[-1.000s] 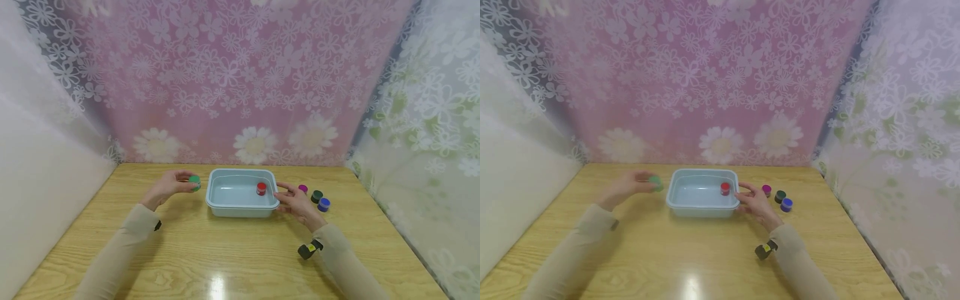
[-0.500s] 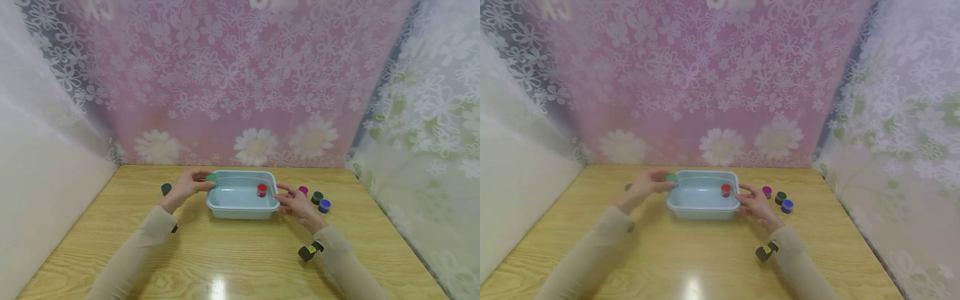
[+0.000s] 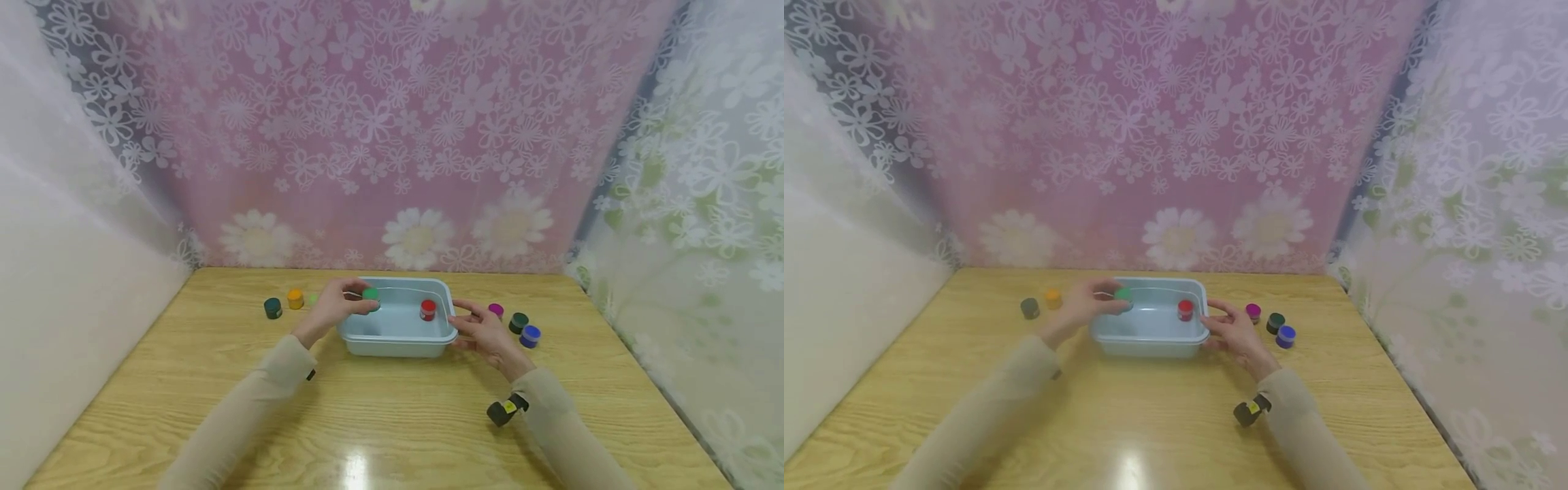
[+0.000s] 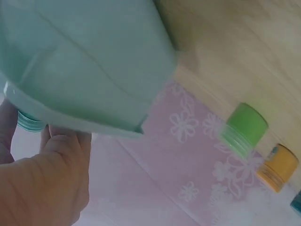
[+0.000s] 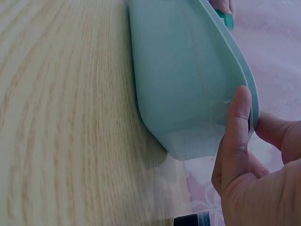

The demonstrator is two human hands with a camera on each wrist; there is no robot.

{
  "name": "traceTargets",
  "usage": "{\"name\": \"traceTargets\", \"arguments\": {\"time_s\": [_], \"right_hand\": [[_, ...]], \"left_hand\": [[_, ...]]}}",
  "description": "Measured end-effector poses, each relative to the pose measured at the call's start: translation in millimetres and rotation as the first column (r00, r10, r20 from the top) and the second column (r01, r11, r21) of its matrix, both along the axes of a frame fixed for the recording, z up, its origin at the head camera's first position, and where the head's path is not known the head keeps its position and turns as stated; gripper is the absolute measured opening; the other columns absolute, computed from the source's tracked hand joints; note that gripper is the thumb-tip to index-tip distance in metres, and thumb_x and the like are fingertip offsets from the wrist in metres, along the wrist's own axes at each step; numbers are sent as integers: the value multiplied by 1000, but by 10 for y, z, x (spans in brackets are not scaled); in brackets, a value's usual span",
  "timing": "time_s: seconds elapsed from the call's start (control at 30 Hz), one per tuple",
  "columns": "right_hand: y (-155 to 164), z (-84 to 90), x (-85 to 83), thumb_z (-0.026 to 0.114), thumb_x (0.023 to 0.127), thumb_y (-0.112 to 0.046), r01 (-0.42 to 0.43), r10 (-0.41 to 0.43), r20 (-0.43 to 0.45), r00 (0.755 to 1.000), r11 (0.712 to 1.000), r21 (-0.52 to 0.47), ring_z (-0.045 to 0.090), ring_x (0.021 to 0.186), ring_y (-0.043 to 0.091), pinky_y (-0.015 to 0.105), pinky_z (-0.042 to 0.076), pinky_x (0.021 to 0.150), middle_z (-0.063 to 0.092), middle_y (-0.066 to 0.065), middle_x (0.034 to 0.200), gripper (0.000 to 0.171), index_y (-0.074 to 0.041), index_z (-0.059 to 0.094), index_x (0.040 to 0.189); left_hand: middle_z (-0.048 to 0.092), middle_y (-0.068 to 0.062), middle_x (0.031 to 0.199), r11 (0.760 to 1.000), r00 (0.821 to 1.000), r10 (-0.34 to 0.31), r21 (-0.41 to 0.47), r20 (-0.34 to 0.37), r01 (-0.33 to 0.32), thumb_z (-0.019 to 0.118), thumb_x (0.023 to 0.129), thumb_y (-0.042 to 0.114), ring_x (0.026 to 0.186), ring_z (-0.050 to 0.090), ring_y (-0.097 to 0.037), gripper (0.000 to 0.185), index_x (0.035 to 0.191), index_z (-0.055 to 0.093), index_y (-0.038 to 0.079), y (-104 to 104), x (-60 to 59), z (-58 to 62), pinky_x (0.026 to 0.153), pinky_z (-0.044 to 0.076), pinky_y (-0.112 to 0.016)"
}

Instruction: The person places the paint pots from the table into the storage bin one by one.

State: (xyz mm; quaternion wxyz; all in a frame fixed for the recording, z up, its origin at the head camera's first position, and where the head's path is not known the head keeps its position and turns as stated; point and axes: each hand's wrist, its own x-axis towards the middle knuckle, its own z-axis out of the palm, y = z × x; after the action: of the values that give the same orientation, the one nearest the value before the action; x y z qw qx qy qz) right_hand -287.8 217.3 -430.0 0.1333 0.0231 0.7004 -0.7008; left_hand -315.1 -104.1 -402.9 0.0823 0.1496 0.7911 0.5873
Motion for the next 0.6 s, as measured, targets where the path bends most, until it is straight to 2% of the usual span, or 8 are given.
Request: {"name": "traceTargets", "arguments": {"time_s": [0.17, 0.3, 0.47, 0.6], "right_hand": [[10, -10, -3, 67, 94, -16, 1, -1, 6, 1000, 1000, 2, 69, 99, 26, 29, 62, 72, 58, 24, 129, 63, -12, 38, 150], [20, -24, -3, 68, 94, -17, 0, 0, 6, 1000, 1000, -8, 69, 99, 25, 28, 62, 71, 59, 23, 127, 65, -11, 38, 151], [12, -20, -6, 68, 94, -17, 1, -1, 3, 1000, 1000, -3, 69, 98, 25, 29, 62, 72, 56, 25, 130, 64, -11, 38, 151], [7, -11, -21, 67, 94, -18, -2, 2, -3, 1000, 1000, 7, 69, 96, 25, 29, 62, 71, 55, 26, 131, 63, -11, 38, 150]], "left_hand": [[65, -7, 112, 998, 999, -3, -60, -42, 0, 77, 86, 23, 100, 66, -18, 47, 128, 61, 6, 163, 2, -49, 92, 57, -50], [66, -7, 110, 999, 998, -12, -46, -56, 9, 77, 86, 20, 98, 67, -19, 42, 124, 64, 7, 258, -12, -98, 90, 58, -49], [66, -9, 112, 1000, 999, -21, -21, -34, 21, 77, 86, 15, 100, 66, -20, 40, 123, 65, 8, 318, -12, -98, 90, 58, -50], [64, -11, 118, 999, 999, -53, 0, -4, 53, 76, 86, 12, 102, 66, -23, 42, 126, 63, 5, 374, 0, -60, 92, 57, -50]]}}
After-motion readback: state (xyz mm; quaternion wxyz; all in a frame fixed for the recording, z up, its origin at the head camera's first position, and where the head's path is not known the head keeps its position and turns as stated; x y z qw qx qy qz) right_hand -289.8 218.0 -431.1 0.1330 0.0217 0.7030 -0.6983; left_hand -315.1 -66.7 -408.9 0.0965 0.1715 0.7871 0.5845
